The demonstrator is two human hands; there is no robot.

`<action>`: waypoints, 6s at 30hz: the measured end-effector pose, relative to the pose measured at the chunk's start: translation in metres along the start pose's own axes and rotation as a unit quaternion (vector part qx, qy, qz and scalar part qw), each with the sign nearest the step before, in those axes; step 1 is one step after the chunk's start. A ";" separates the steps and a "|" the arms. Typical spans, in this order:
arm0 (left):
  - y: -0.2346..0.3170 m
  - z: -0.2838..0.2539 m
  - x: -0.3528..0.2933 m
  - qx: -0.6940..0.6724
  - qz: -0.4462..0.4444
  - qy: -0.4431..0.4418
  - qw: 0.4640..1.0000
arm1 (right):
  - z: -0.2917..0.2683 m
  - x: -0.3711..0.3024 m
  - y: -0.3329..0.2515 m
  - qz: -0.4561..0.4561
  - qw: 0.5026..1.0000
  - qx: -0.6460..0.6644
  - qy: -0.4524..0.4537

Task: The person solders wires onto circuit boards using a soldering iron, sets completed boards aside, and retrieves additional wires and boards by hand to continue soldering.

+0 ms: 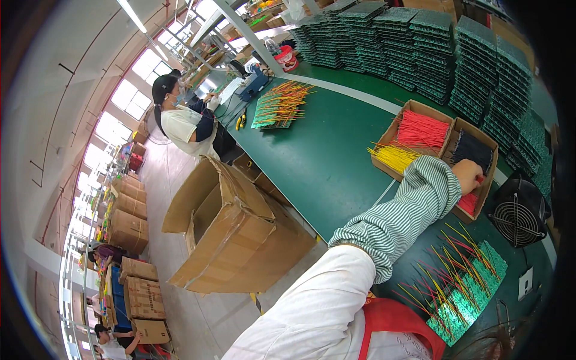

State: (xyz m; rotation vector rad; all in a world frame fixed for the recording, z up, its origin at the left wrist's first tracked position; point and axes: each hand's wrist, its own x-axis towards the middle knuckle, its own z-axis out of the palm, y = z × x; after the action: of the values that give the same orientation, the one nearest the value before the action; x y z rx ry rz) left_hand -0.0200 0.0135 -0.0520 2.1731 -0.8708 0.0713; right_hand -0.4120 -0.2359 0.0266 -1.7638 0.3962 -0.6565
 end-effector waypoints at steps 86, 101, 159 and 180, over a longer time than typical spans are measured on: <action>0.187 -0.043 -0.075 -0.075 -0.021 -0.313 0.947 | 0.072 0.010 -0.030 -0.120 0.992 -0.038 -0.022; 0.140 -0.027 -0.071 -0.033 0.013 -0.299 0.954 | 0.073 0.027 -0.035 0.062 0.990 -0.016 -0.127; 0.177 -0.024 -0.049 0.058 0.092 -0.217 0.970 | 0.049 0.028 -0.031 0.089 0.994 0.007 -0.060; 0.181 0.008 -0.048 0.009 0.116 -0.302 0.946 | 0.046 0.029 -0.024 0.078 0.995 -0.008 -0.057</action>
State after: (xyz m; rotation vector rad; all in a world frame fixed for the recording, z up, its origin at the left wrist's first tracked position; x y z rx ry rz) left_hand -0.1684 -0.0488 0.0442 2.1217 -1.4689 -0.4973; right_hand -0.3623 -0.2106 0.0471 -1.7553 0.4566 -0.4405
